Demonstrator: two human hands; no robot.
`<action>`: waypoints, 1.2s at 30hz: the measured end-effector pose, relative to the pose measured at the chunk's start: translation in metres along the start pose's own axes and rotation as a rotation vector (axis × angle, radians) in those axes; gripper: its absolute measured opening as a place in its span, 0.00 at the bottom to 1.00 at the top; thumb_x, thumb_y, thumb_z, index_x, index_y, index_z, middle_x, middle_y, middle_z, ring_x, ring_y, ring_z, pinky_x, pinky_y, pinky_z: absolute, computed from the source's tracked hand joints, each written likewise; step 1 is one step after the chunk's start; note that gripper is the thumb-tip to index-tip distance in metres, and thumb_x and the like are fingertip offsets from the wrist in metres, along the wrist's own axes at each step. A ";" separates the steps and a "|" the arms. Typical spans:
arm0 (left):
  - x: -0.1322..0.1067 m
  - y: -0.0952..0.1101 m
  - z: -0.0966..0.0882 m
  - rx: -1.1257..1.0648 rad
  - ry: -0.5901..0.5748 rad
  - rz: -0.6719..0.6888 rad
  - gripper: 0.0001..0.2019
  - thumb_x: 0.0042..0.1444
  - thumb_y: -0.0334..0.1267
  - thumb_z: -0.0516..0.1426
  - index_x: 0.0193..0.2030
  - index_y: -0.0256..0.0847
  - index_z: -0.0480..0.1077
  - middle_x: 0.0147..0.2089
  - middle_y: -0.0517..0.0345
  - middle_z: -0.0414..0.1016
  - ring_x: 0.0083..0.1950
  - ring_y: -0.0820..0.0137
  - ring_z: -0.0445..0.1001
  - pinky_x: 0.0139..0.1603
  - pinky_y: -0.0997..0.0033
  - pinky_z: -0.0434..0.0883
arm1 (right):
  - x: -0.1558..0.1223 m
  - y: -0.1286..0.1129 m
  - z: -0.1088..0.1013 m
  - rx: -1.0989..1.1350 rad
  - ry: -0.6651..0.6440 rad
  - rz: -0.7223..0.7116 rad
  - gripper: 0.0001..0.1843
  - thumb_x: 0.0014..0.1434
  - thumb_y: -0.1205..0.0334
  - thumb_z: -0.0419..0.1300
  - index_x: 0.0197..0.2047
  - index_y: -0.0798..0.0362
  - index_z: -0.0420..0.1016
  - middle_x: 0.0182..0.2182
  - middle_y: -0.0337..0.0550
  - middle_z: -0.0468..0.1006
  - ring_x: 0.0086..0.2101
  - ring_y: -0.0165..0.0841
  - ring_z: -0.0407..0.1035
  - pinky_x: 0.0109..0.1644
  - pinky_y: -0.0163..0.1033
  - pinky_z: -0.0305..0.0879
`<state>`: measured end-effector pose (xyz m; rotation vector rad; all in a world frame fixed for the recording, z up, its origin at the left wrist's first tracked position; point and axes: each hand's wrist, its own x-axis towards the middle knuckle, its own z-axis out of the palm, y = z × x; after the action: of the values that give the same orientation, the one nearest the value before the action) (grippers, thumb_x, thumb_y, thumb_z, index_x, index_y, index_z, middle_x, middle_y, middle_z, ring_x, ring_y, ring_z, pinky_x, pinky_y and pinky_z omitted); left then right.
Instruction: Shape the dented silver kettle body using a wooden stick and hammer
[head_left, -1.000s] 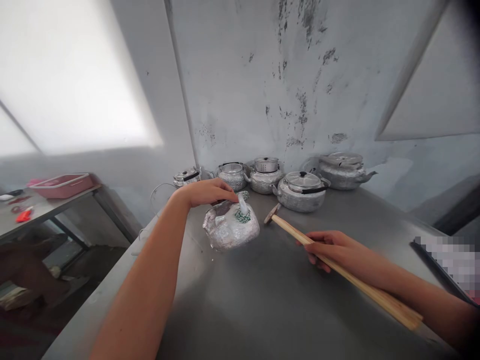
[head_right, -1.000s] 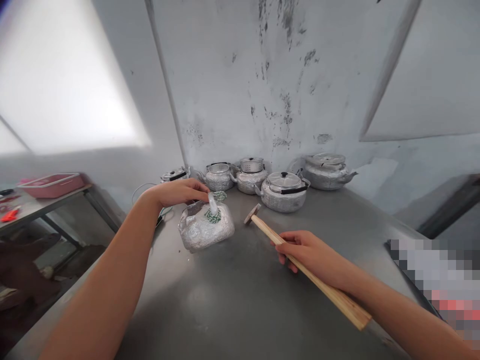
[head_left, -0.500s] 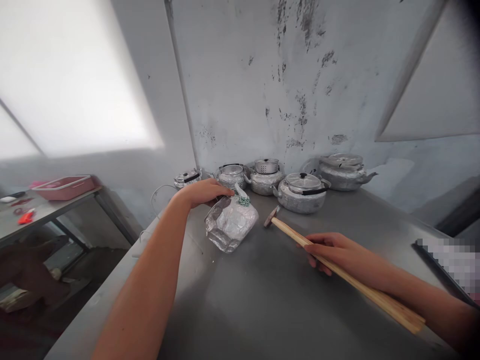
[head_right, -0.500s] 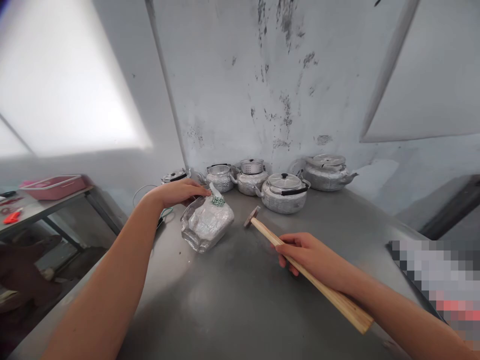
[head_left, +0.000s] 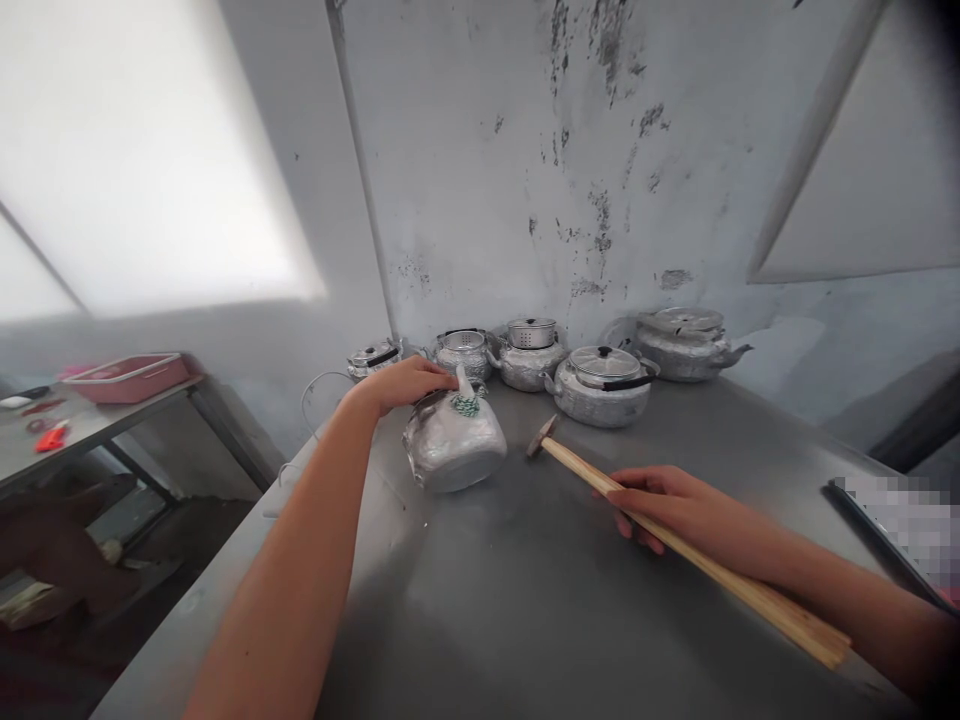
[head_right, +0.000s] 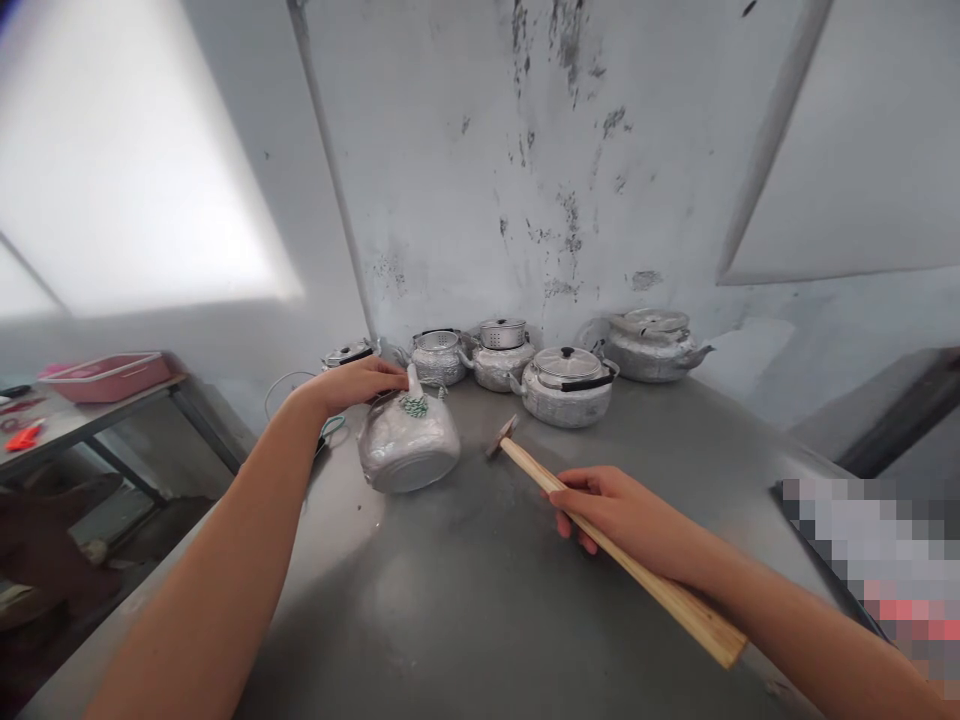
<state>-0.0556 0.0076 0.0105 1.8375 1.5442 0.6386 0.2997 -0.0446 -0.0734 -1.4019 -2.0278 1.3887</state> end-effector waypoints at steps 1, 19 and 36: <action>0.000 0.000 0.000 0.009 -0.004 0.033 0.15 0.55 0.51 0.61 0.38 0.42 0.81 0.42 0.55 0.81 0.42 0.63 0.75 0.42 0.70 0.70 | 0.000 0.001 0.000 -0.005 -0.005 -0.007 0.19 0.61 0.43 0.59 0.32 0.51 0.72 0.32 0.41 0.78 0.28 0.31 0.67 0.37 0.38 0.62; -0.007 0.015 0.000 0.234 0.099 0.143 0.21 0.59 0.57 0.56 0.45 0.44 0.81 0.32 0.55 0.77 0.37 0.61 0.73 0.35 0.69 0.66 | 0.003 0.007 0.000 -0.019 -0.028 -0.012 0.18 0.61 0.44 0.59 0.33 0.51 0.73 0.31 0.42 0.77 0.28 0.31 0.66 0.36 0.38 0.63; -0.011 0.024 0.002 0.376 0.196 0.162 0.23 0.67 0.52 0.48 0.46 0.45 0.82 0.23 0.59 0.67 0.31 0.63 0.70 0.35 0.69 0.64 | 0.003 0.010 0.001 0.005 -0.056 -0.005 0.16 0.61 0.47 0.59 0.33 0.51 0.74 0.31 0.41 0.78 0.28 0.31 0.67 0.36 0.38 0.62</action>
<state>-0.0404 -0.0056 0.0277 2.2543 1.7480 0.6513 0.3031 -0.0420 -0.0829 -1.3701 -2.0597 1.4448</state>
